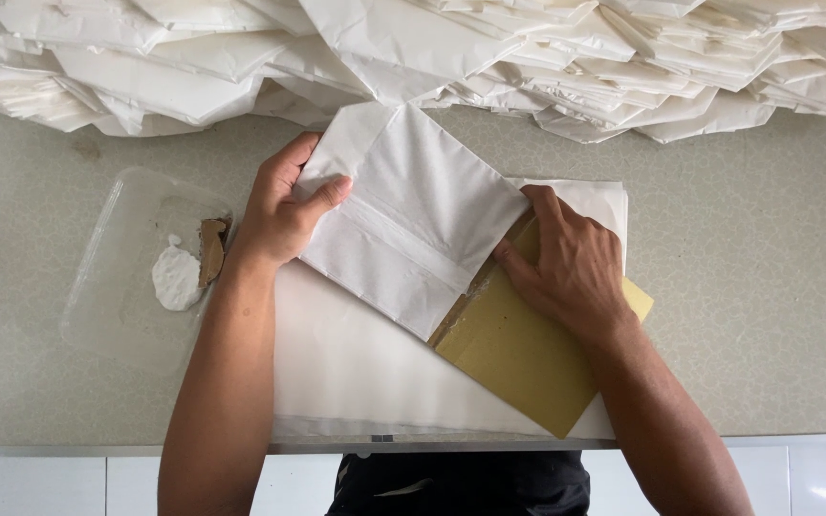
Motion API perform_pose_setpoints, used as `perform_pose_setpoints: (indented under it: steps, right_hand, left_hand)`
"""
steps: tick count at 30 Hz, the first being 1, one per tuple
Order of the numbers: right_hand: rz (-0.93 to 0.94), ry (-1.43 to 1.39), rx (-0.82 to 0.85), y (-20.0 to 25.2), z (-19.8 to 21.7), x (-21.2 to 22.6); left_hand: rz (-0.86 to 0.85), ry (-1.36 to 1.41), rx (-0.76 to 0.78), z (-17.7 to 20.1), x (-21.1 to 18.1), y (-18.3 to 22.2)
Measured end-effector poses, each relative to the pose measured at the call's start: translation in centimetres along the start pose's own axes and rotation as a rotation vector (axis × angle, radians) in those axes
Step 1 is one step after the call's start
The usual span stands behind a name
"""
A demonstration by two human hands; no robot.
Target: The person folds a white paper sheet over a cardboard template, presses the edges, and then applies paste from a small container to seal the pouch. The person repeats the folding and pasting steps on a second pouch.
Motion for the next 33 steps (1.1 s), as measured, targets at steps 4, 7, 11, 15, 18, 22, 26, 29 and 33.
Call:
perform_pose_setpoints:
  steps: [4,7,11,15,18,22,26,29,33]
  right_hand:
    - [0.003,-0.009,-0.006,0.0,-0.1,0.0]
    - [0.014,0.006,-0.005,-0.1,-0.4,-0.1]
    - [0.002,-0.036,-0.003,-0.2,-0.9,-0.5]
    - [-0.003,-0.057,-0.005,-0.3,-1.4,-0.7]
    - [-0.005,-0.05,-0.023,-0.1,-1.0,-0.4]
    - [-0.012,-0.032,-0.061,-0.2,-0.9,-0.3]
    - [-0.044,0.026,-0.11,0.0,-0.8,-0.2]
    - [-0.073,0.047,-0.104,0.0,-0.5,0.0]
    - [-0.099,0.009,-0.074,-0.1,-0.8,-0.2]
  left_hand:
    - [0.025,0.022,0.005,-0.8,-0.9,0.0]
    - [0.044,0.058,0.006,-0.8,-1.2,-0.1]
    - [0.037,0.066,0.011,0.1,0.7,-0.1]
    - [-0.001,0.026,0.001,0.5,1.3,-0.3]
    - [-0.027,0.004,0.021,0.2,0.2,0.2]
    - [-0.049,0.008,0.02,0.6,0.7,0.0]
    - [-0.076,-0.003,0.046,0.0,-0.6,0.0]
    - [-0.071,-0.013,0.041,-0.2,-0.8,0.1]
    - [-0.054,-0.014,0.024,0.2,0.4,-0.1]
Point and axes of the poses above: each hand's wrist, its own y-axis away from the middle knuckle, its own z-axis out of the back of the hand, x = y × z, the point moved 5 cm from there along -y, towards the middle knuckle, and after that the axes turned 15 degrees about y, right-handed, at the moved point
